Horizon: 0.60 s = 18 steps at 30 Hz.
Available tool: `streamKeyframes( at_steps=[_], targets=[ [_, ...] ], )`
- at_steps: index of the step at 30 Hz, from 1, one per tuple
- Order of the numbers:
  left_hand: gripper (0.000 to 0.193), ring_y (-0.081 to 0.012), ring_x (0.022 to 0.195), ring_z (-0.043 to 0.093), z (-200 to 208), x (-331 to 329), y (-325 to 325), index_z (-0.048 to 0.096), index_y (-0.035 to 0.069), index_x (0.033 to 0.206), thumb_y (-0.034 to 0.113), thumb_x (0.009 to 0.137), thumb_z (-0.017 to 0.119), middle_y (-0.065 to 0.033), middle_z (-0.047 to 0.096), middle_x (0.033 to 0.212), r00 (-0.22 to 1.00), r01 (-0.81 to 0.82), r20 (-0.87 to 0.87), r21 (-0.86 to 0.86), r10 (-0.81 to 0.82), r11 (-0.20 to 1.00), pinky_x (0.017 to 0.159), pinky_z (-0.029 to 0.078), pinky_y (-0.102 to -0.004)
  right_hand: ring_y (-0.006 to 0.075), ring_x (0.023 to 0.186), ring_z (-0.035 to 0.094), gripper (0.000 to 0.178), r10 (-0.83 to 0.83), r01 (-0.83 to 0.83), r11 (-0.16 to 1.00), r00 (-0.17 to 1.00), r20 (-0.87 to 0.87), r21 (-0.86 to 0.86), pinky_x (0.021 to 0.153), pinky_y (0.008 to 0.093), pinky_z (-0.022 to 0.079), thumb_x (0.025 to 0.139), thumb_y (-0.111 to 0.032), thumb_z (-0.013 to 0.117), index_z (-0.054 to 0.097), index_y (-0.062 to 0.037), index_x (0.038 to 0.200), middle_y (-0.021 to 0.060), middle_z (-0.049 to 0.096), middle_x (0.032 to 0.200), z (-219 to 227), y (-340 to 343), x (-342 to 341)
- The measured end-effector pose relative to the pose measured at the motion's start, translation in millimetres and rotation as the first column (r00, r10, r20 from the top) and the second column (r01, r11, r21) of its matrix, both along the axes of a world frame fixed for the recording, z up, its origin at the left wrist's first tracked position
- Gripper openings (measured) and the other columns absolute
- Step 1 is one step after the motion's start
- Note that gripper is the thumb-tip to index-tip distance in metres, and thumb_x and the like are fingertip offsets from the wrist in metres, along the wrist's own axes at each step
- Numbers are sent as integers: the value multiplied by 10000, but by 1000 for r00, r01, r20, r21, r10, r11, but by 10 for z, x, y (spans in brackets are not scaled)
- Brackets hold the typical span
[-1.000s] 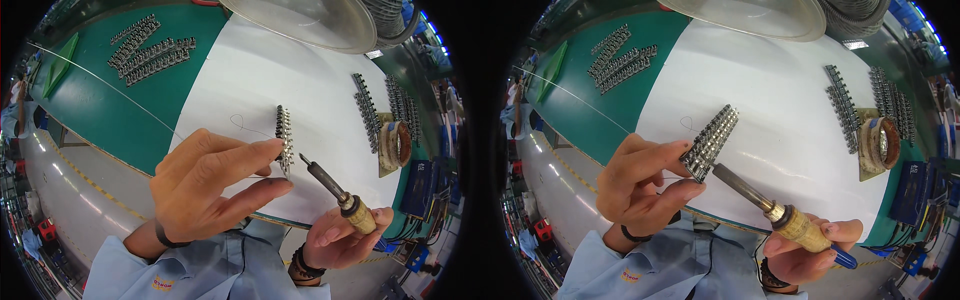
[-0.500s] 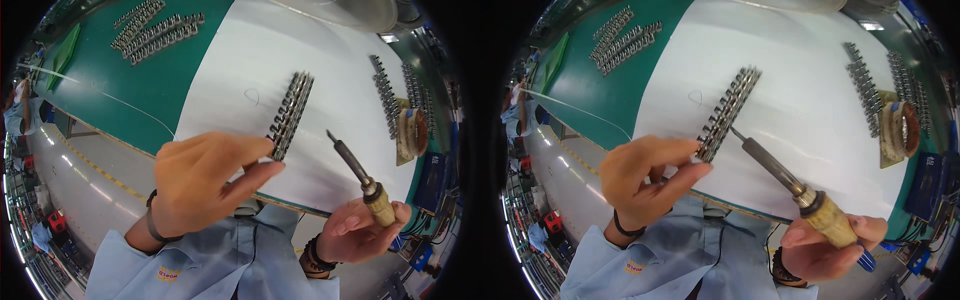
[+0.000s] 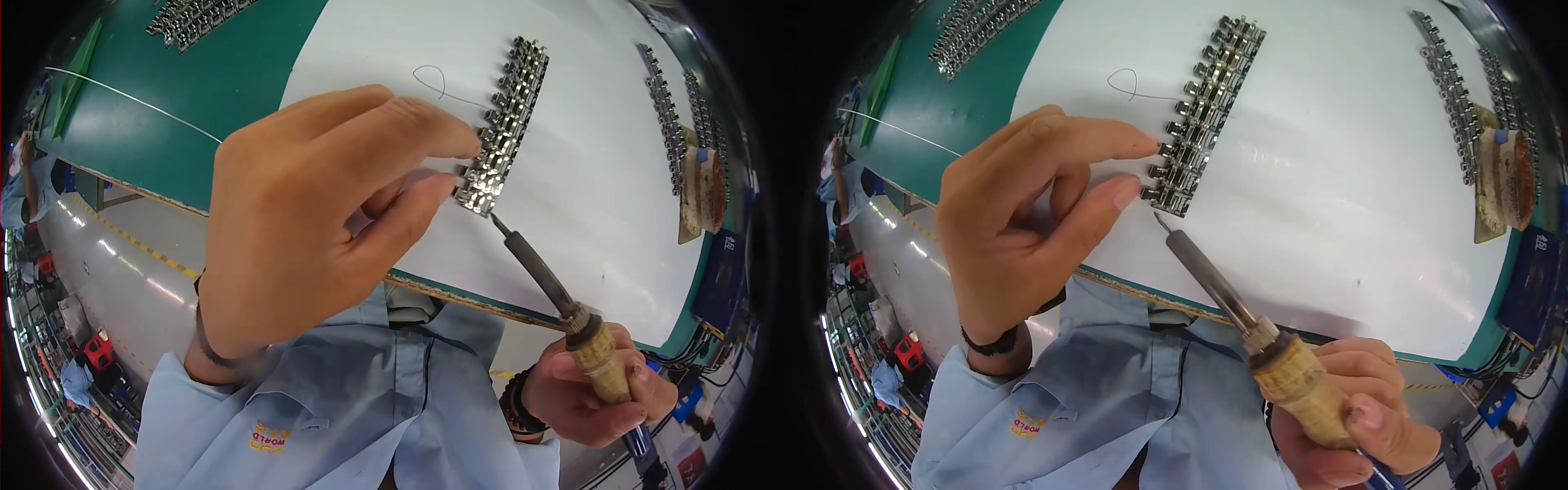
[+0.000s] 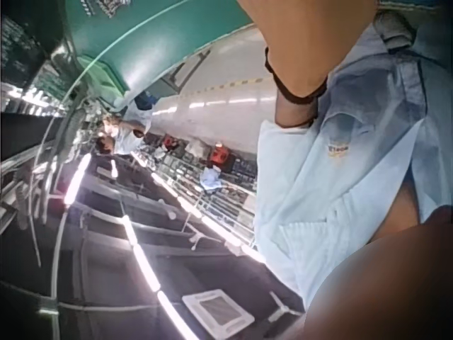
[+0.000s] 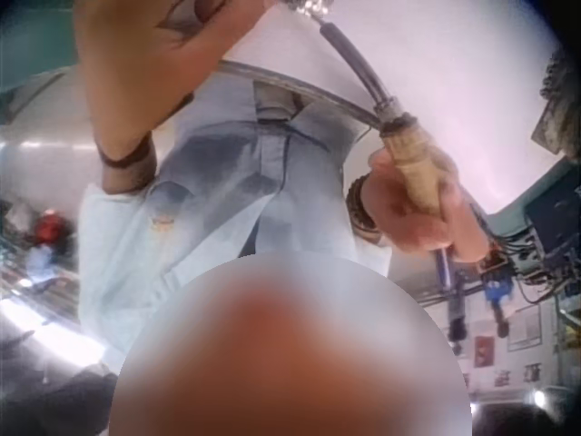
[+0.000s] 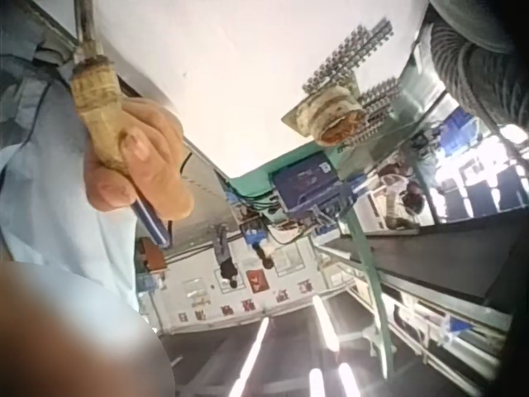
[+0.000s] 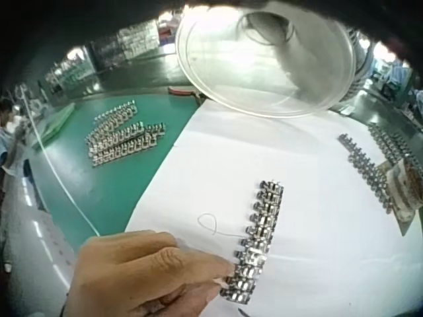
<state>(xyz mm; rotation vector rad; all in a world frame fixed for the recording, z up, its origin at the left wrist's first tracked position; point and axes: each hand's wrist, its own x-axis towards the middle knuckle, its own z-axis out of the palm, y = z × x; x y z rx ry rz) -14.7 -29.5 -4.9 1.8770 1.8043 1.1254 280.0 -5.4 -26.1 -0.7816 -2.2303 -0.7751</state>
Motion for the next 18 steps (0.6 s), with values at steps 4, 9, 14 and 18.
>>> streamKeyframes(
  at_steps=[4,9,14,18],
  targets=[
    [318,-70,518,368,-70,-39,20,765,26,986,-78,685,775,6,497,642,999,45,-11,69,-44,997,481,244,-256,194,869,502,647,37,-37,999,999,-14,30,534,224,446,1040,-376,545,265,-68,1534,144,495,1134,-65,-20,19],
    [354,-55,508,363,6,19,62,774,30,1031,-64,690,792,6,509,644,998,58,-41,19,-57,998,462,232,-257,172,801,511,614,-133,113,975,986,97,190,510,194,438,1042,-358,537,279,-49,1505,146,476,1131,-3,-67,-19],
    [362,-47,499,355,38,169,79,771,27,1035,-64,687,808,3,517,645,993,-33,115,12,32,999,451,220,-252,138,776,507,580,-19,25,998,994,-104,55,472,206,425,1029,-204,578,274,-46,1496,130,448,1166,-164,-84,-102],
    [384,-47,501,362,-35,87,117,767,24,1030,-60,662,834,-8,556,663,995,90,-48,69,-86,994,449,219,-248,122,759,514,557,92,-104,994,964,-251,-36,479,208,433,1033,-181,560,276,-50,1494,124,450,1165,-246,-73,-110]
  ],
)
